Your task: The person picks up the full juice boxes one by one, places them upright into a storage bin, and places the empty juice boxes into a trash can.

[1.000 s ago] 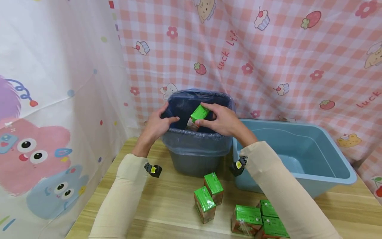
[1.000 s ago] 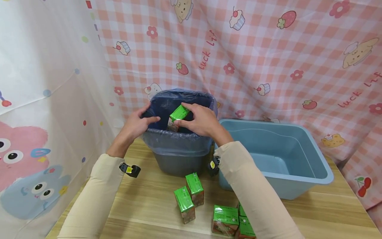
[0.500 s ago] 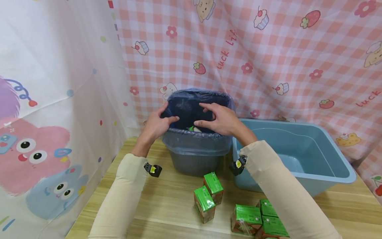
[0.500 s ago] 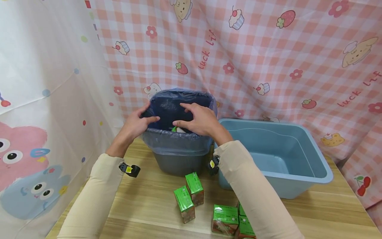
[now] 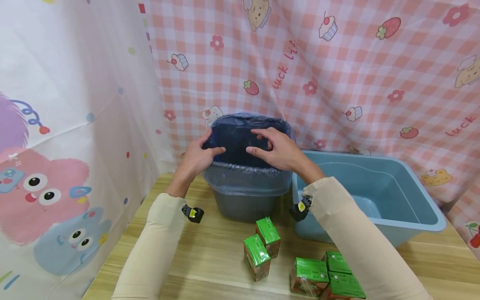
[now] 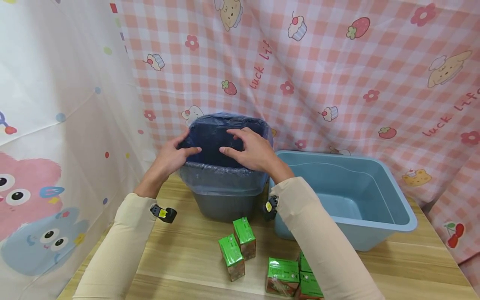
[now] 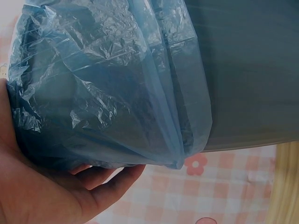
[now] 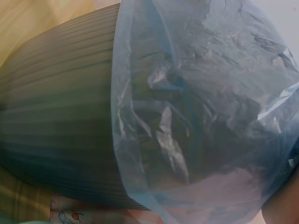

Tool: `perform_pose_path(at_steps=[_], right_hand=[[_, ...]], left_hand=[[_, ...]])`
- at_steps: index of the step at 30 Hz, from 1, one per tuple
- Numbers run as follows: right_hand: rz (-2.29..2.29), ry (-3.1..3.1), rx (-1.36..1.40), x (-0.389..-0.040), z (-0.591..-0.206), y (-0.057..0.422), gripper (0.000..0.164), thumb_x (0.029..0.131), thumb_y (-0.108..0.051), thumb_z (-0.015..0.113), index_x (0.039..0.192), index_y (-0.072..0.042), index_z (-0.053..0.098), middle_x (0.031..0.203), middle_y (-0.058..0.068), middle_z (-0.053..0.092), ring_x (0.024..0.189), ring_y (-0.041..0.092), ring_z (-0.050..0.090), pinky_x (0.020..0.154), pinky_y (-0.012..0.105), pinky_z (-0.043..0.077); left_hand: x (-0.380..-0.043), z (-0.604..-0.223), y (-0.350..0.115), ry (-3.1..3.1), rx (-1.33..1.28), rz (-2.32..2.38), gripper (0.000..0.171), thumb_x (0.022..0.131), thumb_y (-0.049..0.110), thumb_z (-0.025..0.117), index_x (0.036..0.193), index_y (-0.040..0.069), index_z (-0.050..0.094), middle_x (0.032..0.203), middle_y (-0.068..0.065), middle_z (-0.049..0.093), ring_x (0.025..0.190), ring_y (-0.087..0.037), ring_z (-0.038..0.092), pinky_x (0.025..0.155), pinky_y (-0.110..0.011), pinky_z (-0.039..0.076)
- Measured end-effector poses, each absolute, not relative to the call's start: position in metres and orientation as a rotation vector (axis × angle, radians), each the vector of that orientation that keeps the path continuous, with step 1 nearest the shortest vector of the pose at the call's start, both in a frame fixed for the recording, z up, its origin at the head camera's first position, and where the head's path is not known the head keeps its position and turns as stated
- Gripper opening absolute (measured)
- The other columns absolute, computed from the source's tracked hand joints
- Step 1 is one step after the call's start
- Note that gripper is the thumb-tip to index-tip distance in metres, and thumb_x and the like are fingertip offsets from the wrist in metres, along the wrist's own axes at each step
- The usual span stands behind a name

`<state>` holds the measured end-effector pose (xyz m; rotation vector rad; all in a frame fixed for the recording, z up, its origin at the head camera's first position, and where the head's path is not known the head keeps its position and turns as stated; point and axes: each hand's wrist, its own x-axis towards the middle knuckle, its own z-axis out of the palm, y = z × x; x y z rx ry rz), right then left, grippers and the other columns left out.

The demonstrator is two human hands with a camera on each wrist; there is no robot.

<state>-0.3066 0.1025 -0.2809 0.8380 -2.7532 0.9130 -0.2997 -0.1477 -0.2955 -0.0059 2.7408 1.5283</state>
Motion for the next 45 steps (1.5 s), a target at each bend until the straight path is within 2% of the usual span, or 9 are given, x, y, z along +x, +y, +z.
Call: perform_pose_path(at_steps=[8,32,45], right_hand=[[0.967,-2.718,0.854,-0.307,-0.280,0.106,0.059,0.095,-0.046,0.063,0.145,-0.018,0.052,0.125,0.006,0.057,0.080,0.021,0.046,0.072,0.035,0.040],[1.000,-2.675,0.885,-0.304,-0.279,0.113,0.053,0.095,-0.041,0.065,0.141,-0.017,0.056,0.123,0.005,0.058,0.088,0.023,0.050,0.074,0.036,0.042],[1.033,-2.599,0.924,-0.299,-0.273,0.116,0.048,0.094,-0.037,0.067,0.137,-0.016,0.059,0.119,0.004,0.059,0.087,0.022,0.051,0.074,0.035,0.043]], left_hand=[[-0.301,-0.296,-0.147,2.727,-0.017,1.530,0.079,0.093,0.039,0.066,0.158,0.031,0.022,0.165,-0.001,0.020,0.151,-0.024,0.017,0.120,-0.050,0.022],[-0.300,-0.296,-0.148,2.723,0.004,1.527,0.079,0.094,0.039,0.064,0.159,0.031,0.020,0.165,-0.001,0.018,0.151,-0.024,0.016,0.121,-0.049,0.019],[-0.299,-0.295,-0.150,2.728,0.015,1.526,0.079,0.094,0.039,0.064,0.159,0.031,0.020,0.165,-0.001,0.018,0.151,-0.024,0.015,0.121,-0.049,0.019]])
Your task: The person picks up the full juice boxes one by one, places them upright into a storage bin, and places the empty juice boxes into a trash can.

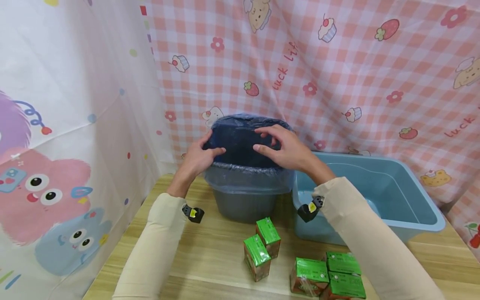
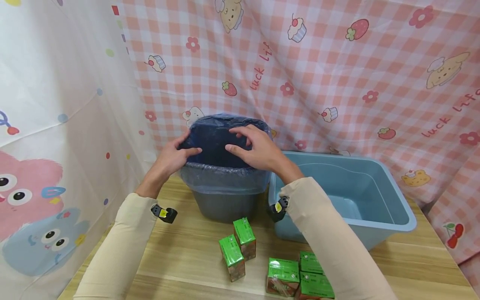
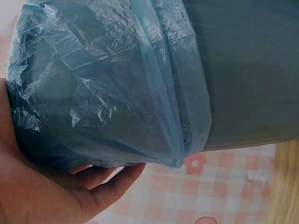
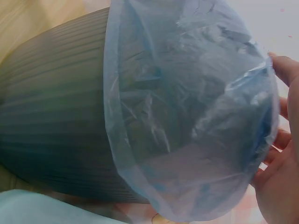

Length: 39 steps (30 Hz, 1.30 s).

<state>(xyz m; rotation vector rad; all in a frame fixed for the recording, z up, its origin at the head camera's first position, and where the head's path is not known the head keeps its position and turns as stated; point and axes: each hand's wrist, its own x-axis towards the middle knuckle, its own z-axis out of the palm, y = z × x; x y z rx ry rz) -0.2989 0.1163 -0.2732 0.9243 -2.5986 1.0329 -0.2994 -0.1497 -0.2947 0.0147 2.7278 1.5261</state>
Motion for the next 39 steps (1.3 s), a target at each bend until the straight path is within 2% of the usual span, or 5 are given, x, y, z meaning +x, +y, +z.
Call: perform_pose_path(at_steps=[8,16,22,31,39], right_hand=[[1.081,-2.572,0.934,-0.288,-0.264,0.129,0.048,0.094,-0.036,0.068,0.139,-0.019,0.058,0.112,0.001,0.059,0.087,0.018,0.050,0.071,0.037,0.044],[1.054,-2.525,1.024,-0.275,-0.263,0.141,0.047,0.094,-0.027,0.068,0.139,-0.015,0.058,0.119,0.005,0.061,0.085,0.020,0.050,0.072,0.037,0.044],[1.027,-2.491,1.110,-0.262,-0.269,0.150,0.047,0.094,-0.025,0.069,0.139,-0.016,0.057,0.120,0.002,0.062,0.087,0.019,0.050,0.077,0.041,0.047],[1.037,-2.463,1.212,-0.239,-0.277,0.154,0.049,0.093,-0.021,0.070,0.140,-0.018,0.057,0.121,-0.002,0.061,0.090,0.018,0.049,0.079,0.037,0.046],[1.075,-2.461,1.292,-0.220,-0.291,0.154,0.047,0.093,-0.016,0.070,0.138,-0.019,0.058,0.120,-0.002,0.061,0.089,0.018,0.050,0.074,0.031,0.045]], left_hand=[[-0.300,-0.295,-0.149,2.724,0.012,1.529,0.079,0.093,0.041,0.065,0.159,0.033,0.020,0.165,0.000,0.018,0.151,-0.023,0.015,0.120,-0.050,0.021],[-0.299,-0.296,-0.150,2.735,0.021,1.527,0.080,0.093,0.040,0.065,0.159,0.031,0.020,0.165,0.000,0.017,0.151,-0.023,0.014,0.120,-0.049,0.020],[-0.300,-0.296,-0.150,2.738,0.022,1.525,0.080,0.093,0.040,0.065,0.159,0.032,0.020,0.165,-0.001,0.017,0.151,-0.024,0.015,0.121,-0.049,0.020],[-0.299,-0.297,-0.150,2.750,0.037,1.519,0.080,0.093,0.040,0.065,0.159,0.031,0.020,0.165,-0.001,0.018,0.151,-0.023,0.015,0.121,-0.049,0.019],[-0.301,-0.297,-0.151,2.757,0.036,1.505,0.080,0.093,0.041,0.065,0.159,0.029,0.021,0.165,-0.001,0.019,0.151,-0.023,0.015,0.121,-0.047,0.018]])
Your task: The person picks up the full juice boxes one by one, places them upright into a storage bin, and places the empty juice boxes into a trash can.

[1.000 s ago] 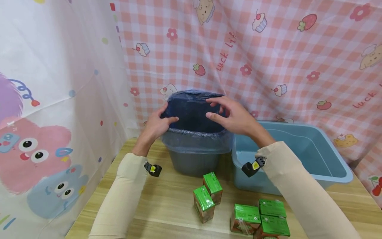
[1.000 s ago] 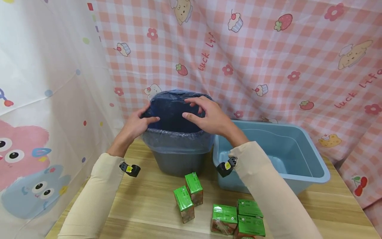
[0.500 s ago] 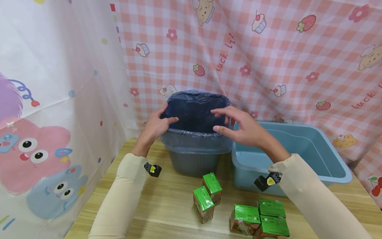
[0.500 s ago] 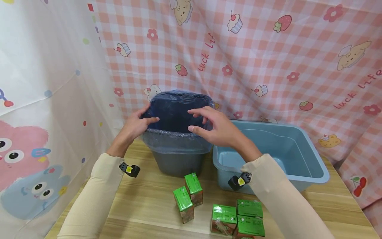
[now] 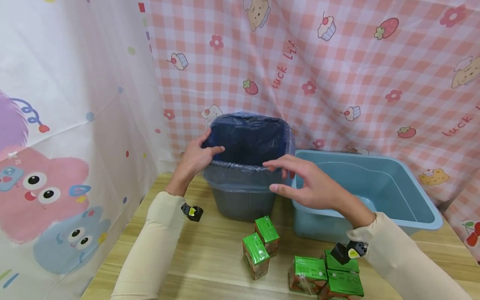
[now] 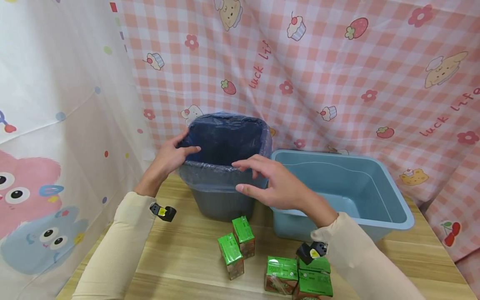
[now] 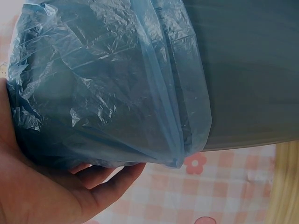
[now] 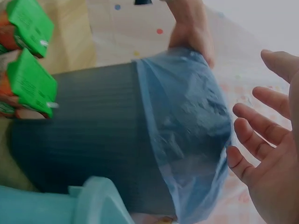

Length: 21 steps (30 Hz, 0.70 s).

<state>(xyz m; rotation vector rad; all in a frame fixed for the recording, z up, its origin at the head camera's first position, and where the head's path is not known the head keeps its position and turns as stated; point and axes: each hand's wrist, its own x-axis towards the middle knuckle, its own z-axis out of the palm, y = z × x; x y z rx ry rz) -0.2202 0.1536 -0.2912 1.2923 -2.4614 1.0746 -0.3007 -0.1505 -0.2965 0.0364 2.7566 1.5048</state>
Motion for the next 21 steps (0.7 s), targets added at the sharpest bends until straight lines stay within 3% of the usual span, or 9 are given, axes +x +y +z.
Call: perform_pose_path(at_steps=[5,12,18,21], right_hand=[[1.087,-2.469,1.429,-0.210,-0.304,0.148,0.043,0.094,-0.017,0.070,0.136,-0.013,0.060,0.114,-0.003,0.062,0.086,0.012,0.051,0.073,0.030,0.046],[1.091,-2.578,1.520,-0.205,-0.327,0.138,0.041,0.097,-0.027,0.065,0.137,-0.021,0.058,0.112,-0.009,0.059,0.084,0.007,0.049,0.068,0.026,0.046],[1.083,-2.651,1.577,-0.203,-0.344,0.132,0.044,0.097,-0.035,0.063,0.138,-0.021,0.056,0.120,-0.008,0.059,0.090,0.009,0.054,0.073,0.026,0.048],[1.081,-2.698,1.608,-0.201,-0.352,0.128,0.047,0.096,-0.038,0.064,0.140,-0.021,0.055,0.124,-0.007,0.058,0.101,0.014,0.057,0.082,0.031,0.051]], left_hand=[[-0.301,-0.296,-0.151,2.761,0.042,1.495,0.080,0.093,0.042,0.065,0.159,0.030,0.021,0.165,0.000,0.018,0.151,-0.022,0.014,0.121,-0.047,0.018],[-0.301,-0.296,-0.151,2.755,0.045,1.502,0.080,0.093,0.041,0.065,0.159,0.029,0.020,0.165,0.001,0.017,0.151,-0.021,0.013,0.122,-0.047,0.018],[-0.301,-0.296,-0.151,2.750,0.040,1.511,0.080,0.093,0.041,0.065,0.159,0.029,0.021,0.165,0.000,0.018,0.151,-0.021,0.013,0.121,-0.047,0.018],[-0.301,-0.297,-0.151,2.751,0.039,1.509,0.080,0.093,0.041,0.065,0.159,0.029,0.021,0.165,0.000,0.018,0.151,-0.022,0.013,0.121,-0.047,0.019]])
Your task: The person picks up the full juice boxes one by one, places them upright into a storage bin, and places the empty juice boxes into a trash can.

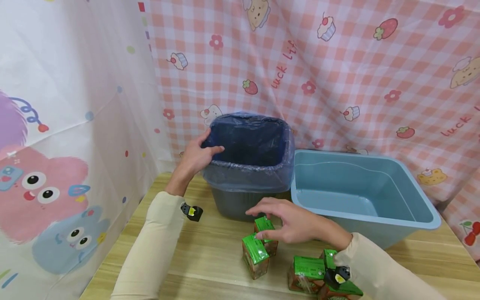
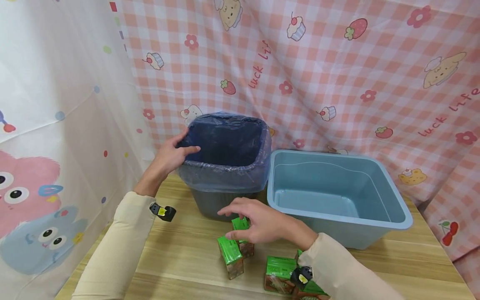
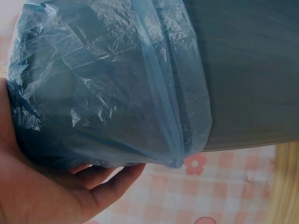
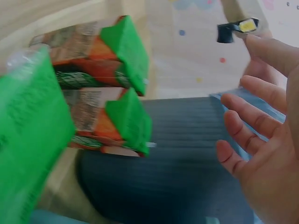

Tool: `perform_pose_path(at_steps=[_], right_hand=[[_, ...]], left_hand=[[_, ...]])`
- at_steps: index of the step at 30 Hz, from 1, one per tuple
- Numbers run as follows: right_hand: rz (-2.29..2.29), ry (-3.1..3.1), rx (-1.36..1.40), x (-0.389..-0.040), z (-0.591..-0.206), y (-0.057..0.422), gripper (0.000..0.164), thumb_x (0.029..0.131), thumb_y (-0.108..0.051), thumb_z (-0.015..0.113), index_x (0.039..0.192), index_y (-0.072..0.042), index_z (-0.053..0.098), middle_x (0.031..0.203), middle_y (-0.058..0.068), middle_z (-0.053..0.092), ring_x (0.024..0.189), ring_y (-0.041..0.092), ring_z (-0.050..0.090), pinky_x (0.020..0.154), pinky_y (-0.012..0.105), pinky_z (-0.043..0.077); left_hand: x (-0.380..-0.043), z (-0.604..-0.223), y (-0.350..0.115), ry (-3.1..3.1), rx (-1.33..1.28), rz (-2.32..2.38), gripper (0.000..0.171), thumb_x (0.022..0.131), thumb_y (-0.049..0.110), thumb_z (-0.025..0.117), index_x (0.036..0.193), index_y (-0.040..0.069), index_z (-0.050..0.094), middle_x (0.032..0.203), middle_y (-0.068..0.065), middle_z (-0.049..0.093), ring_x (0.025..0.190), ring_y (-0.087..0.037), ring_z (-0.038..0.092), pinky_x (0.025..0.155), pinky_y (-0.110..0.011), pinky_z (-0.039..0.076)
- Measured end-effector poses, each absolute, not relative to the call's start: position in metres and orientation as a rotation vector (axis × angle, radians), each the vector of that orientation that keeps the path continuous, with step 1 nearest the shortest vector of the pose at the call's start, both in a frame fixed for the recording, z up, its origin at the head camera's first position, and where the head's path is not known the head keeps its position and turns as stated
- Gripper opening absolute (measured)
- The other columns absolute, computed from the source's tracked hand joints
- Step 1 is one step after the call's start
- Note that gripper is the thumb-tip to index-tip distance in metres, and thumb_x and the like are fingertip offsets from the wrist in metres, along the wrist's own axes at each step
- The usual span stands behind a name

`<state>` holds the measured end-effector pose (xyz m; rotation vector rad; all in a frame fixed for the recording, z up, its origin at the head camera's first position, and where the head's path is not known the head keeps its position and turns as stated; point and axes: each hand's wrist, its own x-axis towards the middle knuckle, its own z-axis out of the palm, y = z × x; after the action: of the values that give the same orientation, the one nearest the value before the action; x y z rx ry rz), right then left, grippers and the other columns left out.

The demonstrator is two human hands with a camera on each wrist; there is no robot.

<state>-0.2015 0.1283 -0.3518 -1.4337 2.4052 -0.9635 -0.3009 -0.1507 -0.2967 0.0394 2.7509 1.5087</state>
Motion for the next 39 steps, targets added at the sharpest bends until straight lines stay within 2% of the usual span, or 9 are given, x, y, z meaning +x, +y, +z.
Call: perform_pose_path(at_steps=[4,8,19,25,29,33,39], right_hand=[[-0.878,2.382,-1.398,-0.200,-0.361,0.123,0.052,0.094,-0.042,0.066,0.141,-0.022,0.055,0.128,-0.007,0.056,0.116,0.015,0.055,0.095,0.039,0.049],[-0.789,2.367,-1.362,-0.198,-0.370,0.119,0.059,0.091,-0.045,0.069,0.143,-0.022,0.053,0.131,-0.008,0.054,0.119,0.011,0.050,0.100,0.038,0.046],[-0.585,2.352,-1.270,-0.195,-0.384,0.114,0.075,0.081,-0.045,0.080,0.146,-0.027,0.048,0.136,-0.003,0.051,0.121,0.015,0.042,0.100,0.040,0.042],[-0.512,2.376,-1.205,-0.194,-0.389,0.110,0.080,0.077,-0.034,0.086,0.147,-0.026,0.047,0.146,0.002,0.048,0.140,0.034,0.034,0.114,0.058,0.027],[-0.487,2.386,-1.177,-0.194,-0.391,0.108,0.081,0.077,-0.031,0.086,0.147,-0.022,0.047,0.149,0.004,0.047,0.144,0.040,0.029,0.116,0.063,0.020],[-0.467,2.406,-1.194,-0.193,-0.391,0.107,0.081,0.077,-0.032,0.086,0.147,-0.022,0.048,0.148,0.004,0.048,0.142,0.036,0.033,0.115,0.060,0.024],[-0.451,2.442,-1.204,-0.193,-0.391,0.108,0.078,0.078,-0.036,0.084,0.147,-0.025,0.049,0.147,0.002,0.050,0.130,0.022,0.039,0.107,0.047,0.034]], left_hand=[[-0.300,-0.296,-0.151,2.748,0.036,1.515,0.080,0.093,0.041,0.065,0.159,0.029,0.021,0.165,0.000,0.018,0.151,-0.022,0.014,0.121,-0.048,0.019],[-0.300,-0.295,-0.151,2.745,0.031,1.512,0.080,0.093,0.041,0.065,0.159,0.029,0.020,0.165,0.000,0.017,0.152,-0.023,0.013,0.121,-0.049,0.018],[-0.300,-0.294,-0.150,2.738,0.033,1.504,0.080,0.093,0.042,0.065,0.159,0.030,0.020,0.165,0.000,0.017,0.152,-0.022,0.014,0.121,-0.049,0.019],[-0.300,-0.295,-0.150,2.742,0.035,1.513,0.080,0.093,0.041,0.065,0.159,0.030,0.020,0.165,0.000,0.017,0.151,-0.022,0.014,0.121,-0.047,0.019],[-0.301,-0.295,-0.151,2.746,0.041,1.509,0.081,0.093,0.041,0.065,0.159,0.030,0.019,0.165,-0.001,0.017,0.151,-0.022,0.014,0.121,-0.048,0.018],[-0.300,-0.295,-0.151,2.749,0.044,1.507,0.080,0.093,0.041,0.064,0.159,0.030,0.019,0.165,-0.001,0.017,0.151,-0.023,0.014,0.121,-0.049,0.018],[-0.300,-0.295,-0.151,2.731,0.030,1.516,0.080,0.094,0.040,0.065,0.159,0.031,0.020,0.165,-0.001,0.017,0.151,-0.023,0.014,0.121,-0.049,0.019]])
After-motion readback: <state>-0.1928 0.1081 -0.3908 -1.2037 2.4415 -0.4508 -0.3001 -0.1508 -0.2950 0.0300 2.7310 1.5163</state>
